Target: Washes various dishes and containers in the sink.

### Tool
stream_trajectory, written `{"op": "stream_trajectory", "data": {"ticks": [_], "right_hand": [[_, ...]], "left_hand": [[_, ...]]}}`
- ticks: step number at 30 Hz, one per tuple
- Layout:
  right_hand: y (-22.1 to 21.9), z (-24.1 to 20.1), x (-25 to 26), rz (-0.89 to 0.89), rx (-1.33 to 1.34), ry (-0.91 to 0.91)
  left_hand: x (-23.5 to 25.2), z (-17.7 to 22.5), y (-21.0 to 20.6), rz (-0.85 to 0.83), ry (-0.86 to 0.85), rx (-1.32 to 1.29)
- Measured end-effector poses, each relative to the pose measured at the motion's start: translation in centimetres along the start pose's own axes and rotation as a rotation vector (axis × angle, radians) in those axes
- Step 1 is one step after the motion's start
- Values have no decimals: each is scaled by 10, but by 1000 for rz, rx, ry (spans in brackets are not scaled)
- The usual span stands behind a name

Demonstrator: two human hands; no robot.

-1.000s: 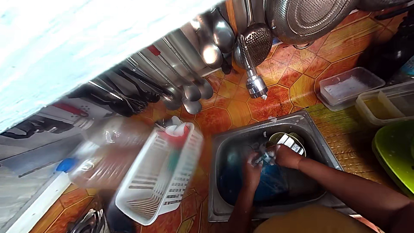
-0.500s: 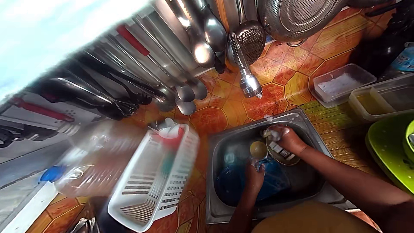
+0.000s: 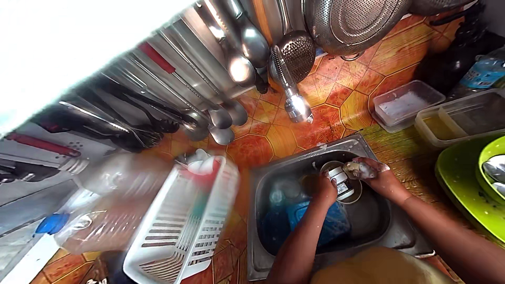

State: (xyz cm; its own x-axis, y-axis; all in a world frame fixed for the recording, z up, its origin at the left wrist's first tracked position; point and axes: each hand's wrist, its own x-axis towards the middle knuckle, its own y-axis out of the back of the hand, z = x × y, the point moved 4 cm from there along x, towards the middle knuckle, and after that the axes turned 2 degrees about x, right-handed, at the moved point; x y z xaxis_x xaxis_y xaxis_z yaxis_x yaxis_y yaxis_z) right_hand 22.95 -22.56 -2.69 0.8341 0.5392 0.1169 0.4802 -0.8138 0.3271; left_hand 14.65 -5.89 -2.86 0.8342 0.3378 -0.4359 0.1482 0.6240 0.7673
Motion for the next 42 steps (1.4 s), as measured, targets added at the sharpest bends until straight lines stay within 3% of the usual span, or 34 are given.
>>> {"op": "stream_trajectory", "data": {"ticks": [10, 15, 19, 25, 29, 34, 37, 42], "right_hand": [[11, 13, -2, 32, 21, -34], [4, 4, 1, -10, 17, -46], [-1, 3, -1, -43, 21, -41], [2, 6, -5, -74, -3, -45], [-9, 11, -7, -132, -123, -43], [-35, 13, -17, -323, -265, -43], [-47, 11, -22, -416, -371, 30], [-48, 10, -27, -437, -571, 59]], "left_hand": [[7, 1, -2, -43, 6, 167], [6, 4, -2, -239, 24, 126], [10, -7, -8, -289, 70, -45], [4, -12, -16, -143, 59, -204], [-2, -22, -36, -58, 188, -364], [-19, -27, -54, -198, 331, -584], [-24, -30, -60, -161, 334, -766], [-28, -17, -42, -20, 117, -342]]}}
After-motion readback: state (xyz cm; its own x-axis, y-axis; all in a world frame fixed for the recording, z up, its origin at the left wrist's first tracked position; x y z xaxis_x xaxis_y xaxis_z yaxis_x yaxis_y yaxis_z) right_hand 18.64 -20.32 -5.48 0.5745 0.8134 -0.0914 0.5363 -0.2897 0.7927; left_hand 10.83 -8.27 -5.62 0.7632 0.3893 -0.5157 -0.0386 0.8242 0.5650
